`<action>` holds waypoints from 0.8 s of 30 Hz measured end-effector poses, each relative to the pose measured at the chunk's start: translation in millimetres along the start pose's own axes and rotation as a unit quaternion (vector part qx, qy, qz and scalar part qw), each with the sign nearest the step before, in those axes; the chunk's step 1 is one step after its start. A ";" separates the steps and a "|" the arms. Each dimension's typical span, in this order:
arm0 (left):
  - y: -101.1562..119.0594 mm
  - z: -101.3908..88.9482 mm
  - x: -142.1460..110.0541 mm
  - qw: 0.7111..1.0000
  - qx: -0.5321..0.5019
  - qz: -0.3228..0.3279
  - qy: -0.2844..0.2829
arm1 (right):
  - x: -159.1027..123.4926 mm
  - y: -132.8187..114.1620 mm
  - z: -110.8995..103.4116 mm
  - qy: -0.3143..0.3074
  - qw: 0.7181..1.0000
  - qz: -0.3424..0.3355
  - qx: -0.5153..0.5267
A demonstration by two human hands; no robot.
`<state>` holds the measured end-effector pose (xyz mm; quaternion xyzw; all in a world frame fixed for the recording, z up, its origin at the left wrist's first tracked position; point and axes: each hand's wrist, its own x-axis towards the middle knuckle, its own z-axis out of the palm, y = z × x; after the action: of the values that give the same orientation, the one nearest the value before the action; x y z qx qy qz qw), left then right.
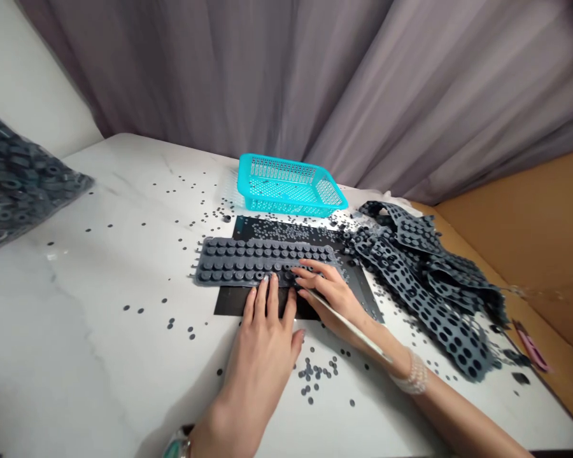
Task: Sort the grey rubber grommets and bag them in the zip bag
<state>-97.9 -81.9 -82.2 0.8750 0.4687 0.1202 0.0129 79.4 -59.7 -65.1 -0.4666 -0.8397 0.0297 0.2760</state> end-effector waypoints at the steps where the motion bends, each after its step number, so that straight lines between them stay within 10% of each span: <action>1: -0.1 0.0 -0.2 1.000 -0.002 0.001 0.000 | 0.4 -0.1 1.3 -0.003 1.000 -0.005 -0.004; 19: 1.1 1.3 0.0 1.000 -0.011 -0.013 -0.021 | 4.1 4.1 9.0 -0.036 0.998 -0.054 -0.012; 24: 3.1 -2.5 0.4 1.000 0.000 -0.019 -0.013 | 10.7 13.9 1.6 0.088 0.995 0.054 -0.002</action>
<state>-95.7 -83.5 -79.2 0.8676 0.4849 0.1084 0.0213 84.9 -43.0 -66.1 -0.5123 -0.7861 0.0014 0.3458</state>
